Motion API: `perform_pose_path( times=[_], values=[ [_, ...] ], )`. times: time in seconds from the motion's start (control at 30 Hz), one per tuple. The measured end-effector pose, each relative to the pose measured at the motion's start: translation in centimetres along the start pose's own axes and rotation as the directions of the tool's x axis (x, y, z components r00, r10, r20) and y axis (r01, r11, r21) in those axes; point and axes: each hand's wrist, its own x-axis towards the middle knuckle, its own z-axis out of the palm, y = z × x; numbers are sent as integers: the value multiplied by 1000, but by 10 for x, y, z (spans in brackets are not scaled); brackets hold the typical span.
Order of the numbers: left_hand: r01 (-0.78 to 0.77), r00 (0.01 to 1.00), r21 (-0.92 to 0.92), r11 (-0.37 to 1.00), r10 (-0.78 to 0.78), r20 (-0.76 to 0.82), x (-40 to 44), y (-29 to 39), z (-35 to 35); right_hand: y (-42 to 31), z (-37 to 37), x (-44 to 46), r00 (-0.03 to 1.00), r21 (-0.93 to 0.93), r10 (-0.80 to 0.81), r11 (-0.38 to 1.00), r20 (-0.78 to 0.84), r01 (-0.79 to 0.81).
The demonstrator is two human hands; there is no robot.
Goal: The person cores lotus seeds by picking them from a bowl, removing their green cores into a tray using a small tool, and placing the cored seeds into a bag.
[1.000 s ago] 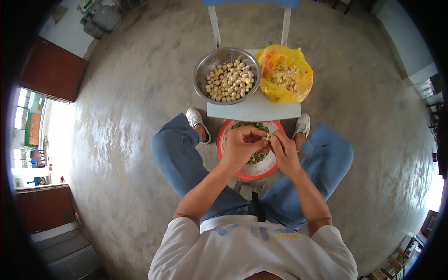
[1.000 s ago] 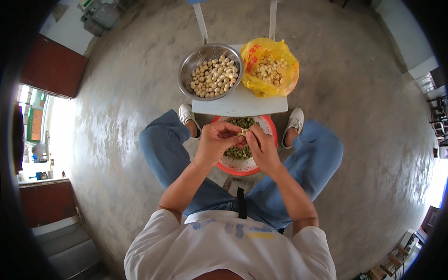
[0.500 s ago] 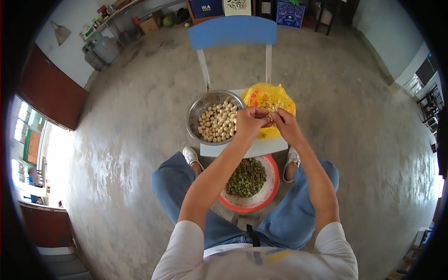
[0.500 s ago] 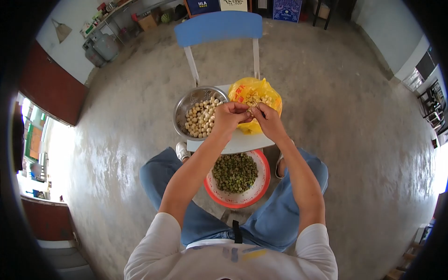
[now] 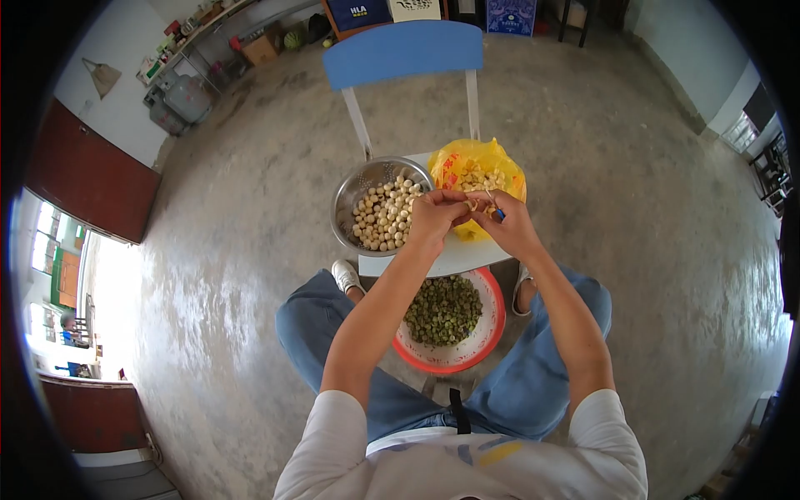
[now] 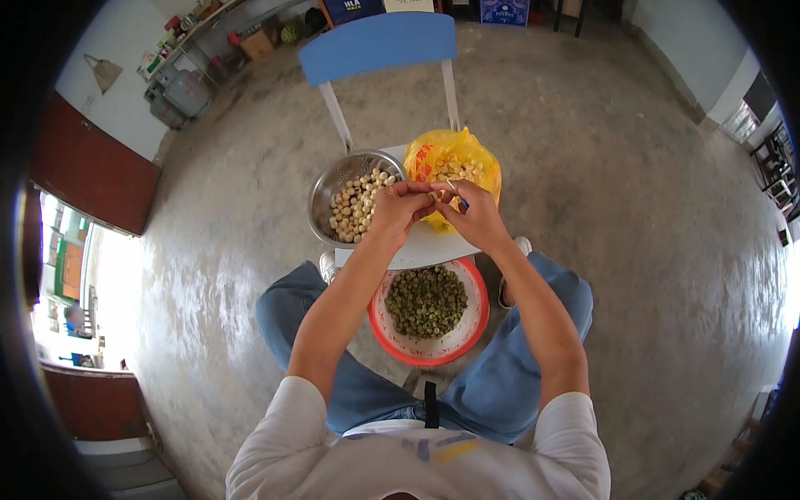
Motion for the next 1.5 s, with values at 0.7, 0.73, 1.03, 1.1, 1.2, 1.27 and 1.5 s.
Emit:
perform_pose_path(
  times=[0.7,0.73,1.03,1.1,1.2,1.27,1.5],
  values=[
    [-132,991,33,991,132,16,-76,-25,-15,-12,15,-48,965,-136,-233,959,119,248],
    [-99,995,-28,995,99,6,-78,-26,-18,-16,14,-48,983,-51,-131,989,131,138],
    [-149,988,-13,989,149,30,-84,-26,-25,-26,20,-42,974,116,62,989,218,-89],
    [-186,983,51,981,185,11,-83,-26,-26,-30,22,-41,975,54,4,998,223,-16],
    [-183,981,65,981,187,-52,-81,-31,-28,-26,30,-42,990,67,-51,997,134,43],
    [-180,977,49,982,184,-107,-81,-35,-26,-27,26,-42,980,65,74,994,183,-87],
    [-132,984,-76,988,121,-129,-85,-35,-28,-12,25,-37,985,298,104,944,136,-140]
  ],
)
